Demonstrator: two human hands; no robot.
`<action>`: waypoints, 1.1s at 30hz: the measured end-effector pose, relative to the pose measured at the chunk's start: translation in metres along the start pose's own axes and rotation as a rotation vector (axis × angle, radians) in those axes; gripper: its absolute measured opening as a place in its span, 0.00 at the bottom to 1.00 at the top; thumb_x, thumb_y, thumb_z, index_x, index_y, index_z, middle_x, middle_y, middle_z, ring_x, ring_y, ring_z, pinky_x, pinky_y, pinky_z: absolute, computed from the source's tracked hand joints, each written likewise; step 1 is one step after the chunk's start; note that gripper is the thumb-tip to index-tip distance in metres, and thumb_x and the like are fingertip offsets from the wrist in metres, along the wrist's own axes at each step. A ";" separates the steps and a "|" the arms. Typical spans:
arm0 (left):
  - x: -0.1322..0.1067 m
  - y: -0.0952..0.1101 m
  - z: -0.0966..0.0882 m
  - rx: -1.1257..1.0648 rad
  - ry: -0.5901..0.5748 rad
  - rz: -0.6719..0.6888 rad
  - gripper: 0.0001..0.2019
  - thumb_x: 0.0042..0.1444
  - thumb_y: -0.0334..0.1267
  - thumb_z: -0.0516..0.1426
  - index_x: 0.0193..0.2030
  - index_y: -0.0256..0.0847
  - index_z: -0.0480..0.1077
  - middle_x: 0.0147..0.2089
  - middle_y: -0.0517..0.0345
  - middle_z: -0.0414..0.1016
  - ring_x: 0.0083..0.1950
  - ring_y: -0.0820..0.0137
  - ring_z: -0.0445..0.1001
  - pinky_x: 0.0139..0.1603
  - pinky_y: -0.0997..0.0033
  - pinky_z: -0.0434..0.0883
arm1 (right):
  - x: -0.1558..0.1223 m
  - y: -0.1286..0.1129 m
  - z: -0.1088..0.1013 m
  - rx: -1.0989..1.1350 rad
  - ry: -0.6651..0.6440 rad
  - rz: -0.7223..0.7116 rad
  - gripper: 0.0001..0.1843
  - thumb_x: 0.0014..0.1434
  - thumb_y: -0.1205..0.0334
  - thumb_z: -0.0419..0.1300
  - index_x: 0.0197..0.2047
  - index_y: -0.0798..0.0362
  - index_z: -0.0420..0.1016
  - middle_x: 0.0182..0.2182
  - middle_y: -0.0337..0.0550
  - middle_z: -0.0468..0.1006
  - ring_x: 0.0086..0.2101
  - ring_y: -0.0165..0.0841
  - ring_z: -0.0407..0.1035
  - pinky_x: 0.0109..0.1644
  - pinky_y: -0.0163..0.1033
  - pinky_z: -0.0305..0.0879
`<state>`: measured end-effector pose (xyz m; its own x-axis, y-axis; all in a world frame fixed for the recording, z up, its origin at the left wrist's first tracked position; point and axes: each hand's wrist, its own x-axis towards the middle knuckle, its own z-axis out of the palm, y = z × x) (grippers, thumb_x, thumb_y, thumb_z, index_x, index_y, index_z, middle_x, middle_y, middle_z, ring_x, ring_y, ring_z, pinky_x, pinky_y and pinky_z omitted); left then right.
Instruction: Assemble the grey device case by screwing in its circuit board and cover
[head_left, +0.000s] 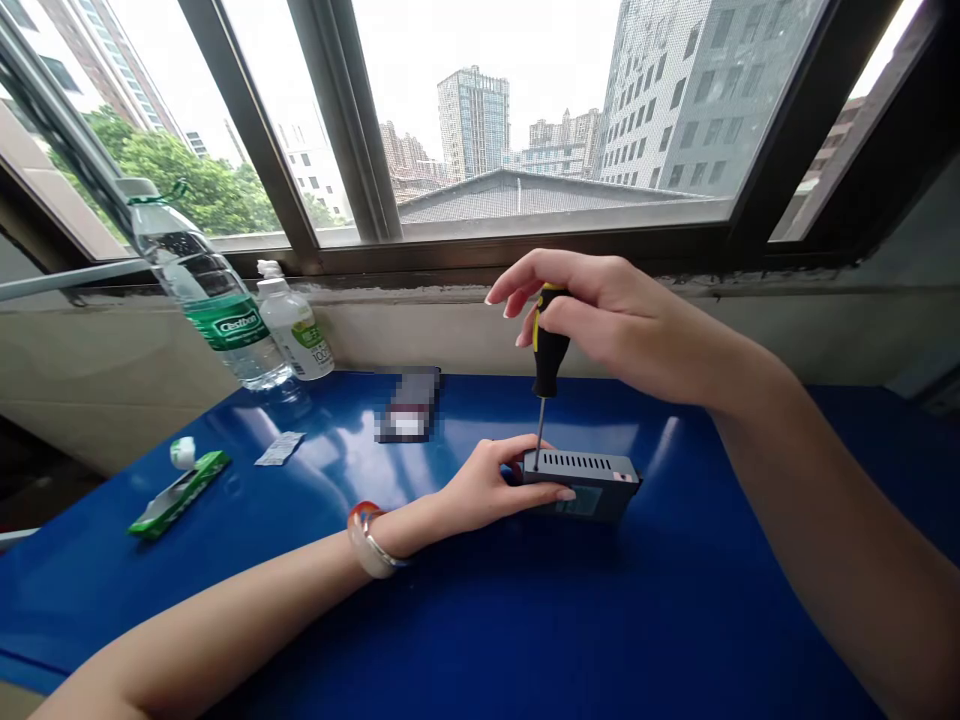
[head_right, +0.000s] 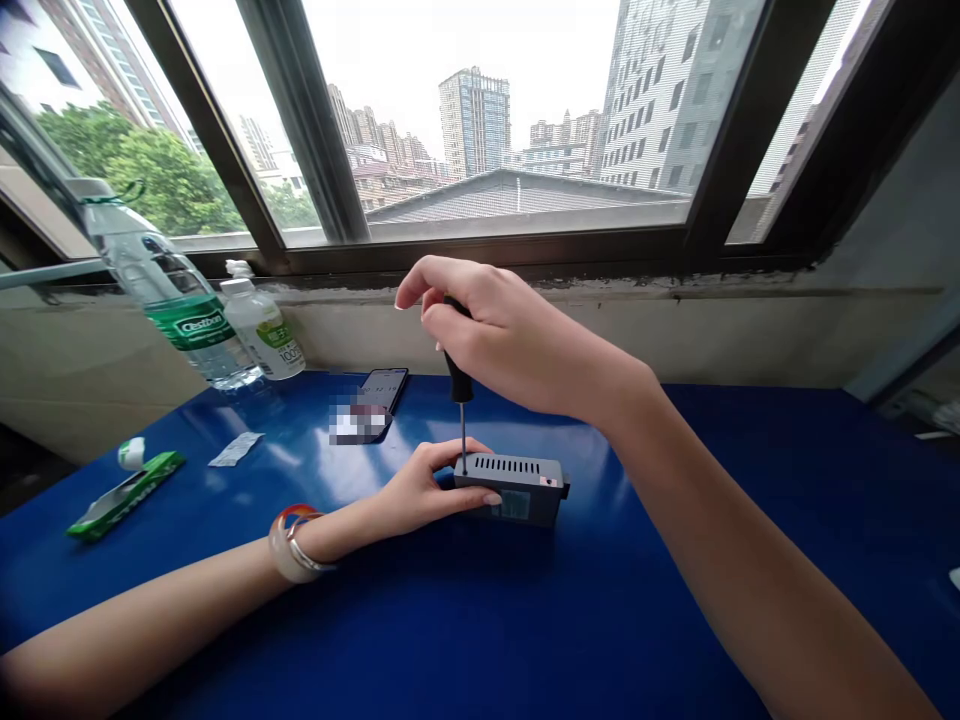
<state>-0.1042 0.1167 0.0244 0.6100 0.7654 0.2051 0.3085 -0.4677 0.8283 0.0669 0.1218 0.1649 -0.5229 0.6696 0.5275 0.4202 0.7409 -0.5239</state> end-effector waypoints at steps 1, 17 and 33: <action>0.000 0.000 0.000 0.006 0.002 0.000 0.18 0.52 0.46 0.63 0.42 0.34 0.71 0.33 0.59 0.72 0.33 0.73 0.67 0.34 0.77 0.67 | 0.000 -0.001 0.002 -0.016 0.006 -0.002 0.14 0.63 0.65 0.48 0.44 0.53 0.73 0.38 0.43 0.74 0.29 0.27 0.66 0.29 0.35 0.59; 0.000 -0.001 0.000 -0.027 0.003 0.010 0.16 0.52 0.45 0.63 0.42 0.35 0.71 0.33 0.59 0.73 0.34 0.73 0.68 0.35 0.77 0.66 | -0.006 -0.005 0.000 -0.135 0.124 -0.108 0.10 0.60 0.60 0.57 0.43 0.51 0.77 0.30 0.37 0.75 0.23 0.22 0.61 0.23 0.31 0.57; 0.000 0.000 0.000 -0.033 0.008 -0.001 0.17 0.52 0.46 0.63 0.42 0.35 0.71 0.33 0.60 0.73 0.33 0.73 0.68 0.35 0.77 0.67 | -0.006 -0.007 -0.002 -0.125 0.051 -0.073 0.21 0.58 0.70 0.56 0.55 0.50 0.70 0.44 0.38 0.76 0.26 0.22 0.65 0.27 0.31 0.62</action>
<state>-0.1042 0.1162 0.0242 0.6037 0.7695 0.2085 0.2849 -0.4525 0.8451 0.0688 0.1126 0.1662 -0.5181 0.6134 0.5961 0.4731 0.7861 -0.3977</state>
